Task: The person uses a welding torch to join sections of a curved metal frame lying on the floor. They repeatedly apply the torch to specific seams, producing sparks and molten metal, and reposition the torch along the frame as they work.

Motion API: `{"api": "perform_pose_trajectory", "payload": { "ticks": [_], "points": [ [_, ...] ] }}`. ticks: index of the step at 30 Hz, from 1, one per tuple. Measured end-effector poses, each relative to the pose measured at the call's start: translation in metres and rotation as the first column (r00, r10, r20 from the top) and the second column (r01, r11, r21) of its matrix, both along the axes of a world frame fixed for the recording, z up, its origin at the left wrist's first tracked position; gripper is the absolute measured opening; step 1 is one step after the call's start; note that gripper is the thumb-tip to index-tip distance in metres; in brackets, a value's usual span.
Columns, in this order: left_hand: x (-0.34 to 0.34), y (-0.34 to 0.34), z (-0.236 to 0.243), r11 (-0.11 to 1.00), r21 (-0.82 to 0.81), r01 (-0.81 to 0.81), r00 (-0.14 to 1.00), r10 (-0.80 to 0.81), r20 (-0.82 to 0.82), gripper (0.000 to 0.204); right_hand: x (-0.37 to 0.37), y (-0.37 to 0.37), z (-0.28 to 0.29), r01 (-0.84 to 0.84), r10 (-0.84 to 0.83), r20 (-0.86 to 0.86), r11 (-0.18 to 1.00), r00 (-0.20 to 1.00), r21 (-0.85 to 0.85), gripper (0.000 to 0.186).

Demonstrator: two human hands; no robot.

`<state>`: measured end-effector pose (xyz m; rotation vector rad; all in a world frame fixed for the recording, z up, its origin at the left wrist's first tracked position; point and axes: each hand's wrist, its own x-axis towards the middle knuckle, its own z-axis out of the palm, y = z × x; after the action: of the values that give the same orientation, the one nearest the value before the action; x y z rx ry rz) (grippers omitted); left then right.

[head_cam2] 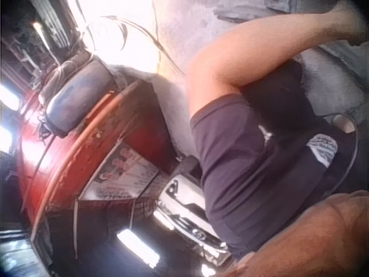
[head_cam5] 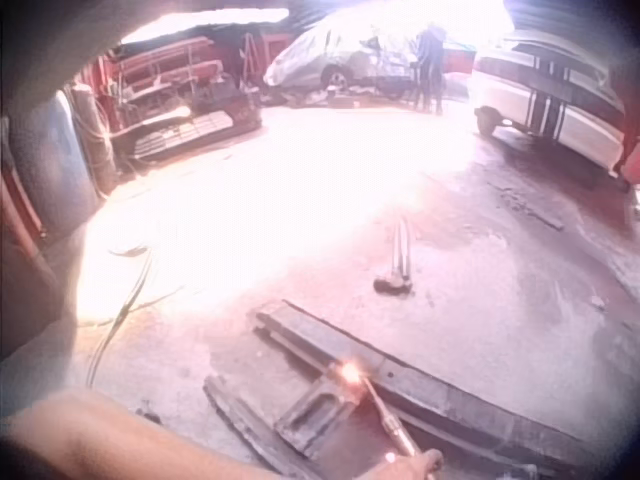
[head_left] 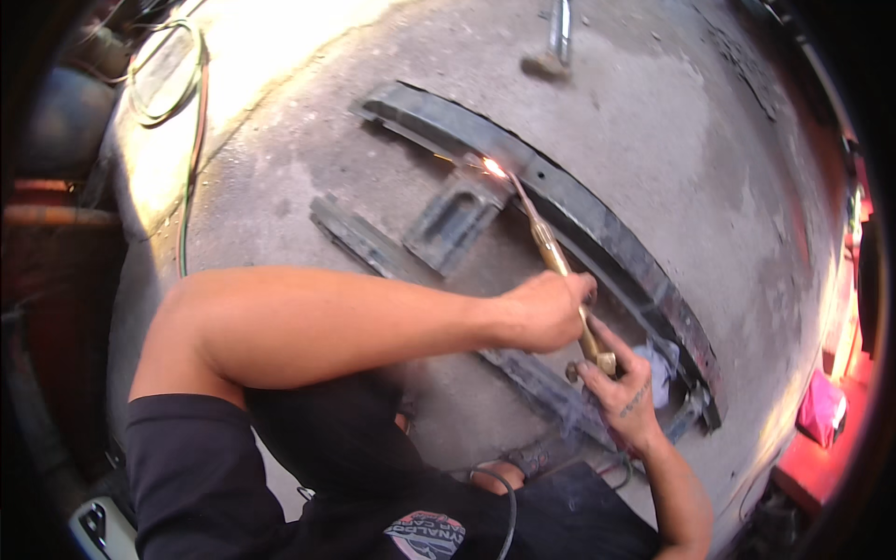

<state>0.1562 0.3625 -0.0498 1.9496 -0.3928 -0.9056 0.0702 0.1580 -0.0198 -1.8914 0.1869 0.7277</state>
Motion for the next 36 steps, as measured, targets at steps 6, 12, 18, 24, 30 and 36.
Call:
{"api": "perform_pose_trajectory", "payload": {
  "ticks": [6,12,18,24,30,36],
  "points": [
    [0.011,-0.011,0.016,0.970,-0.240,-0.041,0.998,0.049,0.026,0.038,0.012,-0.019,0.024,0.148,-0.152,0.093,0.988,0.984,0.044,0.060],
    [0.022,-0.009,0.050,0.829,-0.503,-0.244,0.937,0.336,0.099,0.026,0.034,-0.057,0.073,0.247,-0.299,0.337,0.950,0.893,0.190,0.070],
    [0.026,-0.005,0.047,0.921,-0.369,-0.124,0.992,0.119,-0.035,0.022,0.025,-0.084,0.124,0.341,-0.317,0.492,0.939,0.811,0.043,0.082],
    [0.019,-0.010,0.044,0.975,-0.221,-0.002,0.999,-0.006,-0.033,0.020,0.002,-0.098,0.139,0.436,-0.376,0.496,0.900,0.783,-0.007,0.079],
    [0.016,-0.019,0.061,0.988,-0.139,-0.074,0.988,0.054,-0.147,0.021,-0.019,-0.102,0.137,0.498,-0.450,0.502,0.866,0.739,0.043,0.072],
    [0.010,-0.021,0.061,0.997,-0.050,-0.054,0.989,0.046,-0.143,0.026,-0.026,-0.113,0.142,0.512,-0.500,0.540,0.847,0.677,0.142,0.065]
  ]
}}
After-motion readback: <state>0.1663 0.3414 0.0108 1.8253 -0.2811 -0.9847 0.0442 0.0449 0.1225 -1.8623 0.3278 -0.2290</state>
